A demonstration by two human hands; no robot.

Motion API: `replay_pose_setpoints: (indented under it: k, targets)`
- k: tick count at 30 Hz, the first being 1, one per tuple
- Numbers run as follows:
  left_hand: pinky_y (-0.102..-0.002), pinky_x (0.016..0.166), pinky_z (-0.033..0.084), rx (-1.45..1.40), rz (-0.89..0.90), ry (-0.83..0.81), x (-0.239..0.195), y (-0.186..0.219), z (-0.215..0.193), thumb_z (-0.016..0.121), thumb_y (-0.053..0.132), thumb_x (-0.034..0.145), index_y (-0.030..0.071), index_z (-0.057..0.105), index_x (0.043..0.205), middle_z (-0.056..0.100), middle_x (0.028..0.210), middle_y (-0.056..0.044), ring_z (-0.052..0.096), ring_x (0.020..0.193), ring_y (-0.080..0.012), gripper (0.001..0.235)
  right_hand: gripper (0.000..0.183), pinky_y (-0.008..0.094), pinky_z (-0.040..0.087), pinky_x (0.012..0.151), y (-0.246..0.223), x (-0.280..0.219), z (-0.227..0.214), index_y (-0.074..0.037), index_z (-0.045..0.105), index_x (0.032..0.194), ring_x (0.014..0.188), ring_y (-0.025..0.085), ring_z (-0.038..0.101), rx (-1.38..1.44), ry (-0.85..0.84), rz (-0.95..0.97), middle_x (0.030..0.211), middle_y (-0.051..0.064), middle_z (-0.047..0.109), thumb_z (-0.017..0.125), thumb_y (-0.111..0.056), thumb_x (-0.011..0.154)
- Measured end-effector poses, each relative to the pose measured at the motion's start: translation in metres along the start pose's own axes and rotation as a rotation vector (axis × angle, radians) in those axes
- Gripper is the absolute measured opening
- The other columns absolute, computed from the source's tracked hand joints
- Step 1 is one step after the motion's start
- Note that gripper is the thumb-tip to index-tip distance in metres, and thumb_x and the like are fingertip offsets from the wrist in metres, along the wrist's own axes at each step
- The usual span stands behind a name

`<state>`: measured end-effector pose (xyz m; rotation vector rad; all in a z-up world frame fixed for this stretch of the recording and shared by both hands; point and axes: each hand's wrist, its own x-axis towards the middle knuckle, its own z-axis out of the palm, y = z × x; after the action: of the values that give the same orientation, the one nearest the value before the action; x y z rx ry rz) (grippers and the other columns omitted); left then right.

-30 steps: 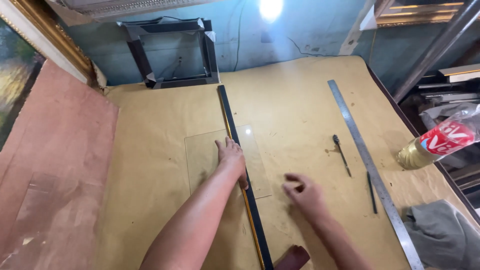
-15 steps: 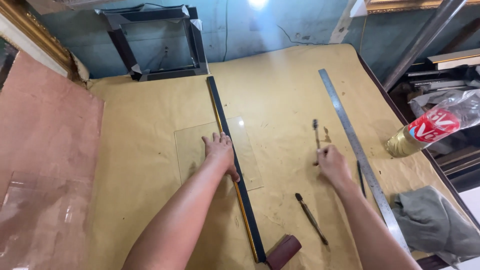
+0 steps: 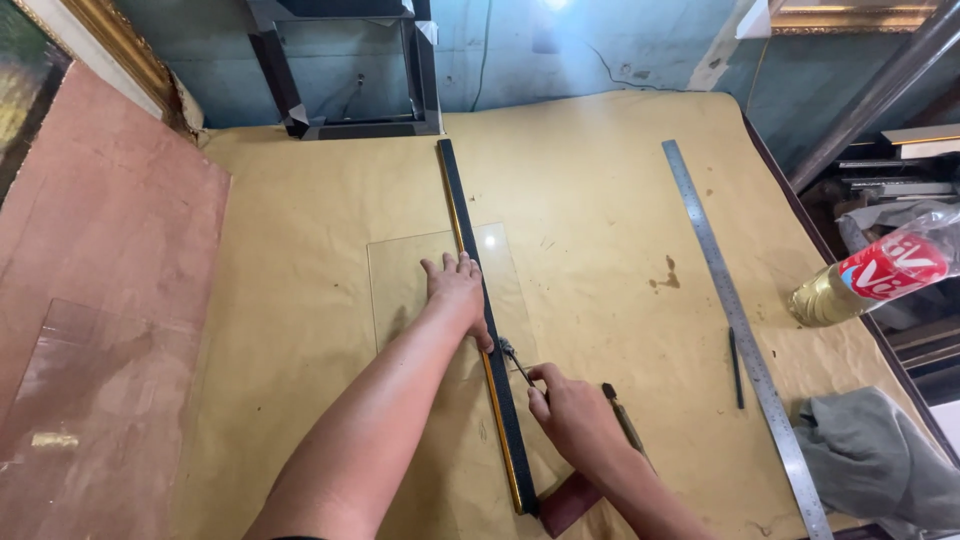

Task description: Measuring and scoring a glass pane using a metal ruler, a pen, and a glass cutter on a workbench.

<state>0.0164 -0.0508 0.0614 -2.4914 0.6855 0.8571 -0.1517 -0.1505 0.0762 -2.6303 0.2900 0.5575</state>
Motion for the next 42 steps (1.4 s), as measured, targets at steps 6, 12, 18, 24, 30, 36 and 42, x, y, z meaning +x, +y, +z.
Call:
replay_pose_setpoints:
  k: [6,12,18,24,30,36,42]
  targets:
    - [-0.060,0.102,0.013,0.027,-0.003,0.003,0.001,0.001,0.000,0.067,0.075,0.052,0.004,0.001,0.140,-0.004,0.147,-0.014,0.002,0.134,-0.0367,0.131,0.027,0.028,0.037,0.045,-0.014,-0.001,-0.011,-0.020,0.050,0.110,0.043,0.013,0.044,0.009,-0.073,0.067,0.052,0.000,0.054,0.041,-0.029,0.087]
    - [-0.069,0.096,0.009,-0.137,0.001,0.088,0.022,0.005,0.018,0.072,0.054,0.047,0.006,0.010,0.138,0.007,0.145,-0.015,0.006,0.131,-0.0378,0.120,0.029,0.044,0.050,0.076,-0.006,0.081,-0.010,-0.022,0.053,0.106,0.084,0.034,0.062,0.048,0.082,-0.072,0.076,0.014,0.066,0.045,-0.038,0.084]
    - [-0.066,0.097,0.009,-0.069,0.002,0.049,-0.013,0.006,-0.007,0.064,0.050,0.061,0.004,0.013,0.138,0.013,0.145,-0.015,0.006,0.133,-0.0347,0.104,0.030,0.045,0.049,0.078,-0.012,0.180,-0.027,-0.017,0.059,0.105,0.089,0.037,0.061,0.034,0.179,-0.176,0.086,0.019,0.065,0.050,-0.034,0.083]
    - [-0.068,0.096,0.005,-0.062,-0.016,0.044,-0.012,0.008,-0.008,0.059,0.051,0.066,0.002,0.012,0.137,0.011,0.145,-0.018,0.003,0.133,-0.0366,0.099,0.029,0.045,0.049,0.079,-0.016,0.193,-0.039,-0.018,0.061,0.104,0.093,0.037,0.059,0.028,0.169,-0.184,0.090,0.019,0.064,0.052,-0.033,0.081]
    - [-0.057,0.103,0.009,-0.018,-0.010,0.005,-0.048,0.002,-0.029,0.063,0.057,0.065,0.005,0.014,0.140,0.015,0.146,-0.011,0.007,0.135,-0.0287,0.104,0.029,0.045,0.049,0.079,0.004,0.157,-0.035,-0.018,0.065,0.098,0.091,0.037,0.059,-0.035,0.046,-0.204,0.085,0.019,0.065,0.055,-0.036,0.078]
    - [-0.056,0.104,0.009,0.016,-0.035,-0.006,-0.038,0.006,-0.025,0.064,0.060,0.062,0.006,0.013,0.140,0.014,0.147,-0.008,0.007,0.136,-0.0260,0.107,0.026,0.042,0.050,0.072,0.005,0.036,-0.044,-0.018,0.067,0.093,0.079,0.032,0.063,0.000,-0.155,-0.078,0.065,0.013,0.065,0.056,-0.029,0.073]
    - [-0.061,0.101,0.011,0.113,-0.006,-0.028,0.003,0.006,-0.005,0.066,0.076,0.054,0.002,0.003,0.140,0.000,0.147,-0.017,-0.001,0.135,-0.0367,0.130,0.027,0.023,0.033,0.053,0.003,-0.017,-0.062,-0.018,0.069,0.095,0.055,0.010,0.044,0.138,-0.291,0.110,0.069,-0.001,0.057,0.049,-0.022,0.077]
